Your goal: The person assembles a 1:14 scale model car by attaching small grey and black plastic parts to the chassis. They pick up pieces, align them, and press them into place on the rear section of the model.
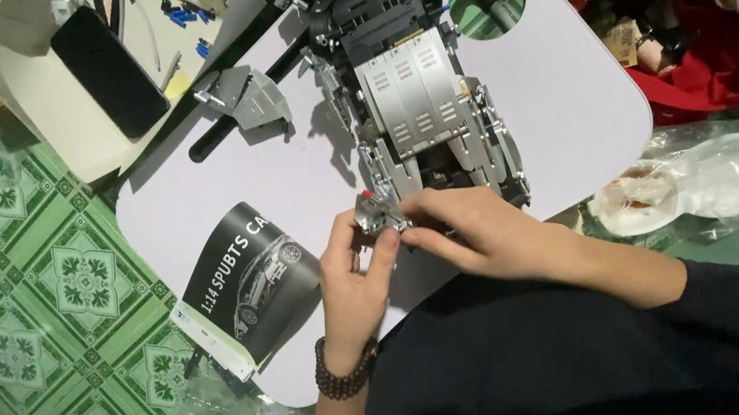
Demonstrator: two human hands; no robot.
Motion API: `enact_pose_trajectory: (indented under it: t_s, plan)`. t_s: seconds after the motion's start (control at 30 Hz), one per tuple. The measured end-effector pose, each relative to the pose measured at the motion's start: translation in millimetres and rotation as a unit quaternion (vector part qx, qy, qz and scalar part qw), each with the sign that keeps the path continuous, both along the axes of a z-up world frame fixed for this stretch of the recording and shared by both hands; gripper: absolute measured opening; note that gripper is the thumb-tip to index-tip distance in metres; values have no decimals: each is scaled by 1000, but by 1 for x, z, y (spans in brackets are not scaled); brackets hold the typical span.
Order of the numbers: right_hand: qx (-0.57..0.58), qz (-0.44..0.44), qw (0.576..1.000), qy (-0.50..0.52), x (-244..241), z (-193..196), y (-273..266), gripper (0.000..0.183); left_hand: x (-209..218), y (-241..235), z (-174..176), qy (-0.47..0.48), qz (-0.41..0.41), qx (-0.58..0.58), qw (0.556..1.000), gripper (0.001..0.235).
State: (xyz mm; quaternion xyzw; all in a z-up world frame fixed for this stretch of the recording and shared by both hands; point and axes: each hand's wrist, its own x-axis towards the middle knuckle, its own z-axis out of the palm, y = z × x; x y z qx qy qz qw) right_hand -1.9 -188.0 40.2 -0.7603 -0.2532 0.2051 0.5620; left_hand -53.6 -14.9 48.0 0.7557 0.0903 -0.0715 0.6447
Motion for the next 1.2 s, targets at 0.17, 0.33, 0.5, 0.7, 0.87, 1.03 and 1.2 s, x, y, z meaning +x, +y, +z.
enact_pose_trajectory:
  t_s: [0.17,0.33,0.5,0.7,0.87,1.03,1.2]
  plan:
    - [2,22,1000,6,15,-1,-2,19,4,5,-18,30,-10,-48,998,20]
    - [57,18,998,0,30,-6,-5,17,17,5,-21,46,-9,-52,998,18]
    - [72,-1,997,-2,39,-10,-12,23,28,-3,-19,56,8,-71,996,23]
    - [98,-33,994,-27,34,-19,-12,24,23,-4,-30,53,14,-87,995,25]
    - [102,-64,992,-33,29,-19,-10,22,24,-9,-21,49,23,-79,995,24]
    - [84,-76,992,-52,27,-15,-10,21,20,-7,-22,39,32,-91,995,26]
    - [65,-77,990,-98,24,-11,-7,22,17,-9,-20,20,31,-69,997,21]
